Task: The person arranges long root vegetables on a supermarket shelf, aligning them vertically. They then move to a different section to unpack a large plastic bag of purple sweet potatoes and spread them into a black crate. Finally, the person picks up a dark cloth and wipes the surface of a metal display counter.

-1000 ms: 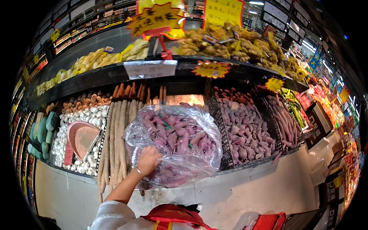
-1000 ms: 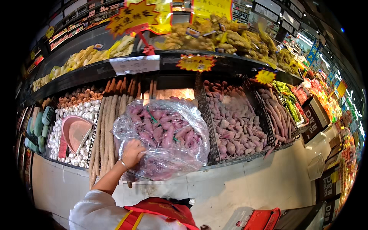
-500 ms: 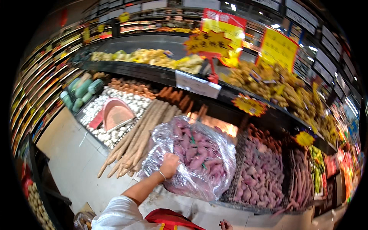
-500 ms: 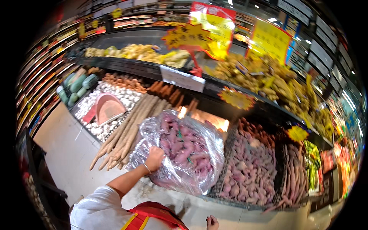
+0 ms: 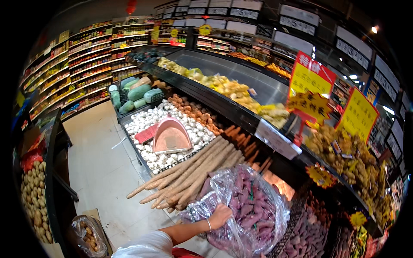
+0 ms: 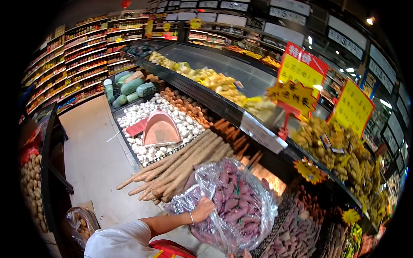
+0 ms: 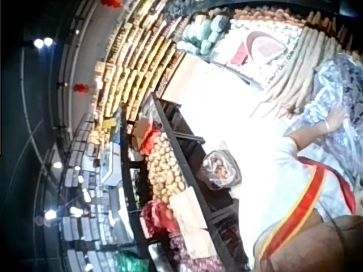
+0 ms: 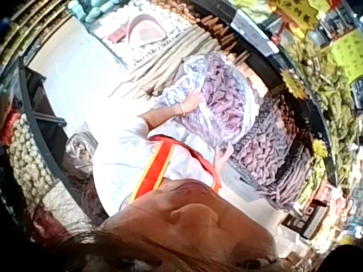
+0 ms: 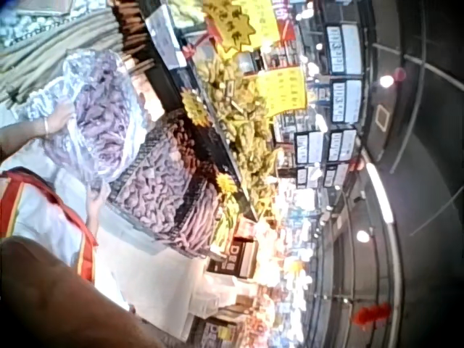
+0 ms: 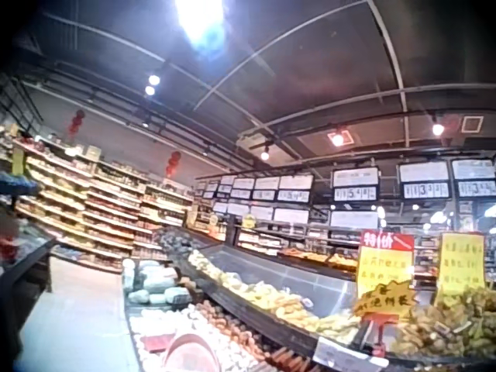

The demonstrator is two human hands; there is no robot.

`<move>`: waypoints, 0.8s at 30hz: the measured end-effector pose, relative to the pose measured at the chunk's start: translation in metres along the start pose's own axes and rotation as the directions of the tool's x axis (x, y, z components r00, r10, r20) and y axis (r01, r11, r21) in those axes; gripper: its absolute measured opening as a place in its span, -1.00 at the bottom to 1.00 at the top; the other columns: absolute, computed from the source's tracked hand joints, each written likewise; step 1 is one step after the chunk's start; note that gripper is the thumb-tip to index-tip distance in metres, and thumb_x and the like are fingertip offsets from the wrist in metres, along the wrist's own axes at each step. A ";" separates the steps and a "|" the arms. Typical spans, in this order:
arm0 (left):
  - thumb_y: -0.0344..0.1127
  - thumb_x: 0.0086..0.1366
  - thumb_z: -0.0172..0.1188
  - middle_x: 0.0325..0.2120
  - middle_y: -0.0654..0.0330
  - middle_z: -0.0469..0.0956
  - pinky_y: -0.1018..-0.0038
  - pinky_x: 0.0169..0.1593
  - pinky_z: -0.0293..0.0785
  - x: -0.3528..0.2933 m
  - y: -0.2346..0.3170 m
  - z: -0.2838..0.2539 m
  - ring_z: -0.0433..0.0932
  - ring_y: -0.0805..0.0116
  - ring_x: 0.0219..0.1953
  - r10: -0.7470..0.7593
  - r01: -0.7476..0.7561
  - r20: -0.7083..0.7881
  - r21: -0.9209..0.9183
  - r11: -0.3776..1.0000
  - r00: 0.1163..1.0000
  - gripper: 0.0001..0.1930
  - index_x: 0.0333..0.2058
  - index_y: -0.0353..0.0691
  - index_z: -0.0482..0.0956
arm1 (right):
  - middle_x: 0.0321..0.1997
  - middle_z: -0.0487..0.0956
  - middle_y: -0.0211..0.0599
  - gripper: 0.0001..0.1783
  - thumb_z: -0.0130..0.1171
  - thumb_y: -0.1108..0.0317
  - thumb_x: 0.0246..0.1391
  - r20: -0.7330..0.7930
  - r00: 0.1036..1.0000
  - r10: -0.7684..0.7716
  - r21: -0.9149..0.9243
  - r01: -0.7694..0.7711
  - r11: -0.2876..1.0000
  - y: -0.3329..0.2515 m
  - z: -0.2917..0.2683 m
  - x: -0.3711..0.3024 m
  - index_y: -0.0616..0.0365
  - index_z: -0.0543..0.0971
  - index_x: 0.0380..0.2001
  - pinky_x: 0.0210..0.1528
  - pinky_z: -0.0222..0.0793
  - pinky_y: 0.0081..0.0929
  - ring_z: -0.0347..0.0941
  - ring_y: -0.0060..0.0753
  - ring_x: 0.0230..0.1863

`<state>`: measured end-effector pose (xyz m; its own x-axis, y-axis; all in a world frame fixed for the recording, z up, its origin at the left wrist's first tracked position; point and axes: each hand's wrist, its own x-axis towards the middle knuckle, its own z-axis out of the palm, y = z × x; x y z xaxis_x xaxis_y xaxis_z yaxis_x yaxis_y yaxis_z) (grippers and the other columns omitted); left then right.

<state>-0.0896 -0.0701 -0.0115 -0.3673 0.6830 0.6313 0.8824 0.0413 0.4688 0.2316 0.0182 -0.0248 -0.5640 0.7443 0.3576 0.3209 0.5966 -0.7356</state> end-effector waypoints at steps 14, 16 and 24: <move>-0.39 0.05 0.08 -0.47 0.06 0.42 0.28 -0.15 0.22 0.048 0.014 -0.043 0.38 0.06 -0.30 -0.247 0.236 -0.012 -0.255 0.938 0.969 -0.92 -0.48 -0.27 0.44 | 0.02 0.30 -0.04 -0.35 0.27 0.30 -0.19 0.061 0.998 0.025 -0.152 -0.016 0.988 -0.093 0.071 0.051 0.17 0.32 0.04 0.08 0.12 -0.23 0.19 0.00 0.04; -0.39 0.08 0.03 -0.50 0.03 0.41 0.31 -0.24 0.28 0.044 0.002 -0.037 0.39 0.06 -0.35 -0.308 0.297 0.005 -0.284 0.912 0.951 -0.90 -0.51 -0.31 0.40 | 0.03 0.31 -0.07 -0.36 0.27 0.32 -0.18 0.007 0.999 0.043 -0.137 -0.042 0.990 -0.092 0.069 0.040 0.17 0.33 0.03 0.08 0.15 -0.27 0.21 -0.01 0.04; -0.43 -0.04 0.05 -0.58 0.10 0.39 0.38 -0.28 0.31 0.045 -0.016 -0.019 0.38 0.18 -0.45 -0.297 0.370 0.246 -0.344 0.863 0.923 -0.90 -0.49 -0.30 0.39 | -0.02 0.39 -0.12 -0.47 0.25 0.40 -0.16 -0.138 0.958 0.253 0.038 -0.250 0.968 -0.045 -0.003 -0.055 0.16 0.39 -0.03 -0.08 0.32 -0.38 0.39 -0.13 -0.10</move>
<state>-0.1264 -0.0541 0.0212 -0.5284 0.7975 0.2911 0.5245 0.0371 0.8506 0.2501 -0.0490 -0.0098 -0.3542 0.9049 0.2360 0.4222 0.3799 -0.8231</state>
